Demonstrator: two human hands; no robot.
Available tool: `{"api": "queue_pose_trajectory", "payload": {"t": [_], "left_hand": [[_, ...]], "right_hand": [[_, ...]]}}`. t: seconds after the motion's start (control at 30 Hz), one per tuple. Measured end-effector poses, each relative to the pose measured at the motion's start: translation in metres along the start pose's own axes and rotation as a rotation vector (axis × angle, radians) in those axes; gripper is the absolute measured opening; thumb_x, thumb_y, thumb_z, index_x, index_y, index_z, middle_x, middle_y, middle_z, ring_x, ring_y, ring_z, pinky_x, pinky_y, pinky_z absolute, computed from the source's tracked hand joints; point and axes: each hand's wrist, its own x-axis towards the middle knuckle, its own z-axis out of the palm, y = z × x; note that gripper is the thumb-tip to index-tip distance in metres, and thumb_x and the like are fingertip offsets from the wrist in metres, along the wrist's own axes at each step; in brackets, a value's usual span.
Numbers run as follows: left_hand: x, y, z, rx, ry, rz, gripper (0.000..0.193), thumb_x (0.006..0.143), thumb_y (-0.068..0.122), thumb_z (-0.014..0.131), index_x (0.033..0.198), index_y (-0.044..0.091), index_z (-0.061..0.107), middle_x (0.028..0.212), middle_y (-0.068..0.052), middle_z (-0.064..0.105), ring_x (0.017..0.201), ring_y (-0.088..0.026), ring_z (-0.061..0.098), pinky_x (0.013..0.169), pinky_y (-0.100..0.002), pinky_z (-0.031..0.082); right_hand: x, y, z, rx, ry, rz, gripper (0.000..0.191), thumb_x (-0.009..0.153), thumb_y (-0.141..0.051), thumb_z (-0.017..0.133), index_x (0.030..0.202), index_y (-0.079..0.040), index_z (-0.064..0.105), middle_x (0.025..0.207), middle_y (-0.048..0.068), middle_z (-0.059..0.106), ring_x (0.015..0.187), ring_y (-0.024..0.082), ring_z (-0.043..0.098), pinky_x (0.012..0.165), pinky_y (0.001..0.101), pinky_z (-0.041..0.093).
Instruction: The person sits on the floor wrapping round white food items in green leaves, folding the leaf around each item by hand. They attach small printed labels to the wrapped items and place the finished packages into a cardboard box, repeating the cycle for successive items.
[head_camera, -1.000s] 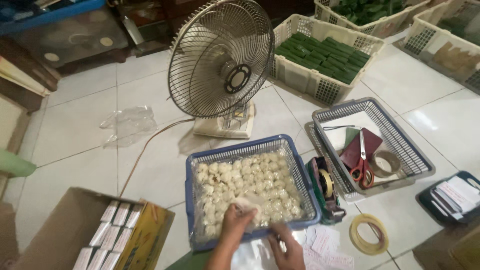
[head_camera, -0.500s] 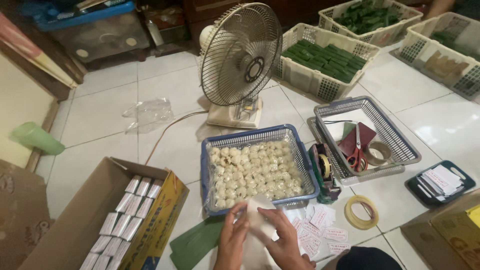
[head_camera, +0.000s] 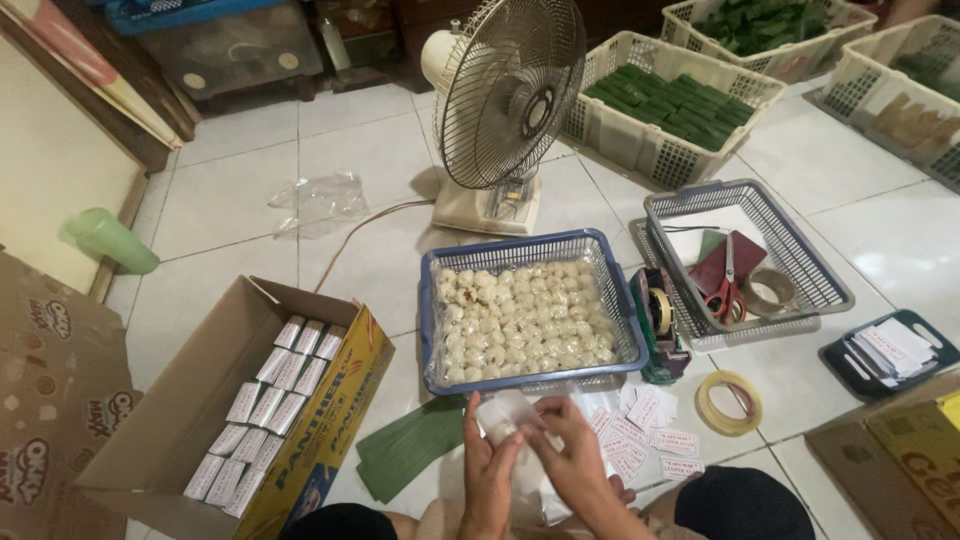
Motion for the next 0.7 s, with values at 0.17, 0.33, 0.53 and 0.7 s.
{"api": "queue_pose_trajectory", "payload": {"t": [0.17, 0.33, 0.53, 0.7], "left_hand": [[-0.003, -0.004, 0.0, 0.026, 0.041, -0.015, 0.072, 0.083, -0.012, 0.064, 0.148, 0.001, 0.037, 0.12, -0.018, 0.066, 0.101, -0.021, 0.067, 0.083, -0.034, 0.055], [-0.005, -0.004, 0.0, 0.08, -0.148, -0.068, 0.057, 0.087, -0.006, 0.059, 0.143, -0.004, 0.048, 0.133, -0.018, 0.068, 0.11, -0.02, 0.069, 0.094, -0.032, 0.057], [-0.007, -0.008, -0.003, 0.125, -0.157, -0.098, 0.065, 0.089, -0.003, 0.061, 0.151, 0.004, 0.044, 0.134, -0.015, 0.067, 0.114, -0.016, 0.067, 0.095, -0.028, 0.054], [-0.006, -0.039, -0.007, -0.008, 0.114, -0.273, 0.059, 0.089, 0.001, 0.061, 0.147, 0.007, 0.049, 0.105, -0.014, 0.069, 0.092, -0.021, 0.067, 0.078, -0.033, 0.056]], "right_hand": [[-0.006, -0.017, -0.014, -0.039, 0.06, 0.088, 0.049, 0.073, -0.008, 0.082, 0.117, -0.006, 0.061, 0.112, 0.009, 0.069, 0.096, 0.022, 0.066, 0.086, 0.0335, 0.052], [-0.027, -0.011, -0.008, 0.129, -0.192, 0.203, 0.057, 0.074, -0.006, 0.083, 0.125, -0.005, 0.058, 0.116, 0.004, 0.073, 0.098, 0.017, 0.072, 0.09, 0.0315, 0.055], [-0.03, 0.025, 0.0, 0.546, -0.179, 0.376, 0.044, 0.084, 0.001, 0.078, 0.126, 0.002, 0.065, 0.124, 0.013, 0.069, 0.113, 0.02, 0.066, 0.095, 0.0351, 0.054], [-0.035, 0.04, 0.004, 0.0, 0.037, 0.084, 0.063, 0.072, -0.006, 0.086, 0.131, -0.003, 0.063, 0.131, 0.015, 0.061, 0.116, 0.026, 0.062, 0.098, 0.0366, 0.048]]}}
